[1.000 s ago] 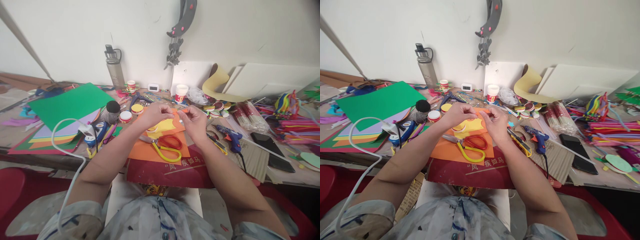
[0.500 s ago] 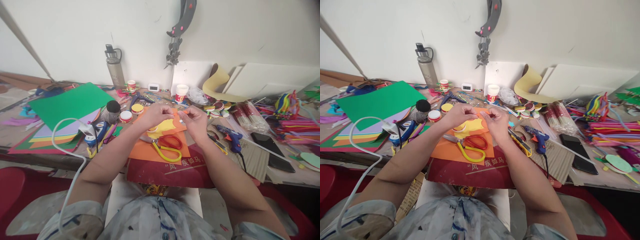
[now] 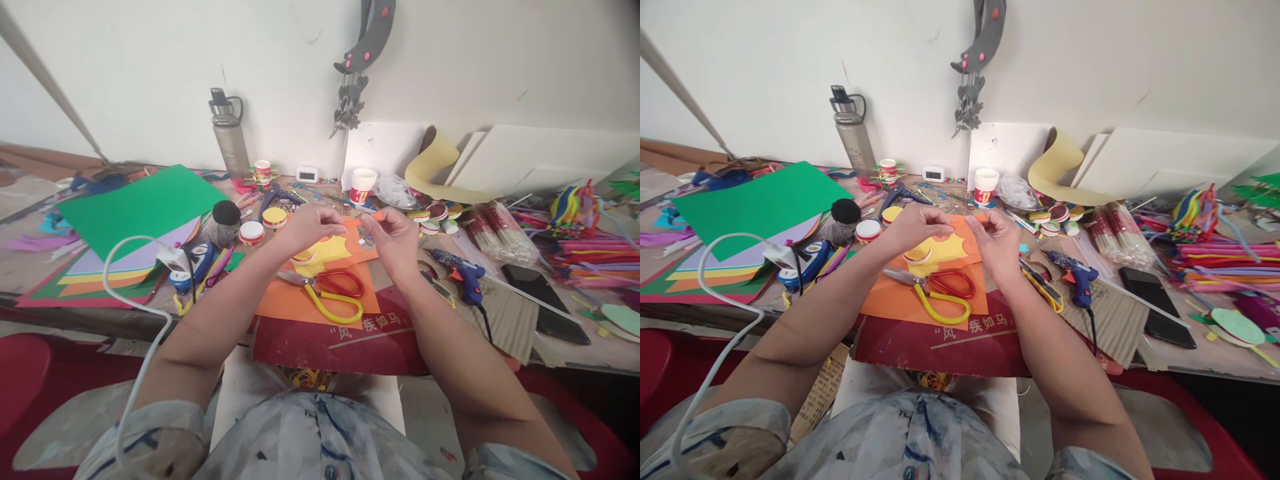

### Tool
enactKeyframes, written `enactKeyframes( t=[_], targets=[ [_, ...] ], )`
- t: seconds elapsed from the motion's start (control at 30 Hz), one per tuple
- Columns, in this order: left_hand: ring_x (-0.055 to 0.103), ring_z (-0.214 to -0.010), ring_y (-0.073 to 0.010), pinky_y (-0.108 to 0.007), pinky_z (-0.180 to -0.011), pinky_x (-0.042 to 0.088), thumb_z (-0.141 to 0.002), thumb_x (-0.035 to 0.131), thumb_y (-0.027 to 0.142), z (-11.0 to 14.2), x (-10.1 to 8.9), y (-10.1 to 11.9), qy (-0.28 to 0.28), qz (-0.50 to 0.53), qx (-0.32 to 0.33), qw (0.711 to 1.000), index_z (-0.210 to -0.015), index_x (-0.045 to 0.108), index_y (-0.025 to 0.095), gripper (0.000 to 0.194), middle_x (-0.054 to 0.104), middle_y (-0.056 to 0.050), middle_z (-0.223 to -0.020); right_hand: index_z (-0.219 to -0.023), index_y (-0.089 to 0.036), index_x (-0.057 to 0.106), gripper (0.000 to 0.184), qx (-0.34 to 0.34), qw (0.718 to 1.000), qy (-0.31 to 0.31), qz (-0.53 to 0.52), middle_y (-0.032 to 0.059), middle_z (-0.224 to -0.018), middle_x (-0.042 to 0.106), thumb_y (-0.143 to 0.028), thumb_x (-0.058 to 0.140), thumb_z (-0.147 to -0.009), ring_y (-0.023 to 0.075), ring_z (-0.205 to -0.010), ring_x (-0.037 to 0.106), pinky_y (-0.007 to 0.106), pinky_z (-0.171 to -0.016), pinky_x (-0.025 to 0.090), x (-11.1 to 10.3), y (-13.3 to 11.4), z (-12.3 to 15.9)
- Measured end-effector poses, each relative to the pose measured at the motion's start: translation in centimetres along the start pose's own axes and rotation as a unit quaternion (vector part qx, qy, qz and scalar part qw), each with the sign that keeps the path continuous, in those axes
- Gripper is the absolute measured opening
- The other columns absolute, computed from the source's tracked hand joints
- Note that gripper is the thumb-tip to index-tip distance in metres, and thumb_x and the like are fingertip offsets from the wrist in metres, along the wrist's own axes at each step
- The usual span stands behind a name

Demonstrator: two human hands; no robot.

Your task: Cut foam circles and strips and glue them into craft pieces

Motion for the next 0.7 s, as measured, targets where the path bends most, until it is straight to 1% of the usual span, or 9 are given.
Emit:
enactKeyframes(
  t=[0.13, 0.2, 0.27, 0.33, 0.47, 0.53, 0.57, 0.63, 0.7],
  targets=[
    [0.059, -0.068, -0.0123, -0.026, -0.065, 0.041, -0.08, 0.078, 0.032, 0.0, 0.1, 0.2, -0.006, -0.005, 0.008, 1.0, -0.074, 0.075, 0.016, 0.017, 0.071, -0.001, -0.07, -0.08, -0.022, 0.068, 0.051, 0.002, 0.998, -0.051, -0.038, 0.0011, -0.076, 0.066, -0.07, 0.084, -0.081, 0.016, -0.067, 0.055, 0.032, -0.066, 0.046, 1.2, -0.2, 0.1],
    [0.059, -0.068, -0.0123, -0.026, -0.065, 0.041, -0.081, 0.078, 0.033, 0.0, 0.2, 0.3, -0.011, -0.009, 0.014, 1.0, -0.075, 0.075, 0.016, 0.018, 0.07, -0.001, -0.07, -0.084, -0.022, 0.071, 0.053, 0.002, 0.997, -0.061, -0.047, 0.0017, -0.079, 0.069, -0.073, 0.085, -0.08, 0.0166, -0.069, 0.058, 0.032, -0.067, 0.048, 1.4, -0.2, 0.2],
    [0.059, -0.068, -0.0124, -0.026, -0.065, 0.042, -0.081, 0.078, 0.034, 0.0, 0.1, 0.3, -0.011, -0.009, 0.013, 1.0, -0.075, 0.075, 0.016, 0.019, 0.071, -0.001, -0.071, -0.088, -0.022, 0.074, 0.053, 0.003, 0.998, -0.047, -0.051, 0.0023, -0.081, 0.071, -0.074, 0.082, -0.083, 0.0167, -0.07, 0.06, 0.032, -0.068, 0.05, 1.3, -0.2, 0.2],
    [0.06, -0.069, -0.0124, -0.026, -0.066, 0.043, -0.081, 0.079, 0.035, 0.0, 0.1, 0.2, -0.01, -0.005, 0.009, 1.0, -0.075, 0.075, 0.016, 0.021, 0.072, -0.001, -0.071, -0.091, -0.022, 0.075, 0.05, 0.0, 0.998, -0.022, -0.052, 0.0022, -0.082, 0.072, -0.072, 0.08, -0.086, 0.0166, -0.072, 0.061, 0.032, -0.07, 0.051, 0.8, -0.1, 0.1],
    [0.061, -0.069, -0.0127, -0.025, -0.065, 0.043, -0.08, 0.08, 0.037, 0.0, 0.1, 0.1, -0.008, -0.003, 0.004, 1.0, -0.074, 0.075, 0.016, 0.022, 0.073, -0.002, -0.072, -0.086, -0.022, 0.075, 0.045, -0.012, 0.999, 0.014, -0.036, 0.0004, -0.074, 0.068, -0.066, 0.08, -0.089, 0.0167, -0.071, 0.061, 0.032, -0.071, 0.052, 0.1, 0.1, 0.0],
    [0.061, -0.069, -0.0126, -0.025, -0.065, 0.043, -0.079, 0.08, 0.037, -0.1, 0.1, 0.1, -0.009, 0.002, 0.003, 1.0, -0.074, 0.075, 0.016, 0.022, 0.072, -0.002, -0.072, -0.088, -0.022, 0.075, 0.044, -0.009, 0.999, 0.015, -0.044, 0.0009, -0.077, 0.069, -0.066, 0.08, -0.089, 0.0168, -0.071, 0.062, 0.032, -0.071, 0.052, 0.2, 0.3, -0.1],
    [0.06, -0.069, -0.0123, -0.025, -0.065, 0.043, -0.079, 0.08, 0.037, -0.1, 0.1, 0.1, -0.01, 0.006, 0.003, 1.0, -0.074, 0.074, 0.016, 0.022, 0.071, -0.001, -0.072, -0.091, -0.022, 0.075, 0.045, -0.004, 0.998, 0.011, -0.056, 0.0015, -0.081, 0.072, -0.066, 0.082, -0.087, 0.0169, -0.073, 0.064, 0.032, -0.071, 0.053, 0.4, 0.3, 0.0],
    [0.059, -0.068, -0.0117, -0.025, -0.066, 0.043, -0.079, 0.079, 0.035, 0.0, 0.1, 0.1, -0.012, 0.011, 0.005, 1.0, -0.075, 0.074, 0.016, 0.021, 0.071, -0.001, -0.071, -0.096, -0.023, 0.075, 0.05, 0.011, 0.996, -0.01, -0.087, 0.0029, -0.09, 0.076, -0.067, 0.089, -0.078, 0.0177, -0.076, 0.067, 0.032, -0.072, 0.055, 1.0, 0.5, 0.0],
    [0.059, -0.068, -0.0116, -0.025, -0.066, 0.043, -0.08, 0.078, 0.034, 0.0, 0.1, 0.1, -0.019, 0.007, 0.012, 1.0, -0.076, 0.075, 0.015, 0.019, 0.07, 0.0, -0.071, -0.093, -0.023, 0.076, 0.053, 0.022, 0.994, -0.037, -0.104, 0.0041, -0.091, 0.078, -0.069, 0.093, -0.071, 0.0192, -0.078, 0.069, 0.034, -0.073, 0.057, 1.7, 0.6, 0.1]
  ],
)
Point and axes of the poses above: each hand's wrist, its own z-axis away from the middle knuckle, its own x-axis out of the palm, y = z × x, the point moved 3 cm from there along -z, towards the middle knuckle
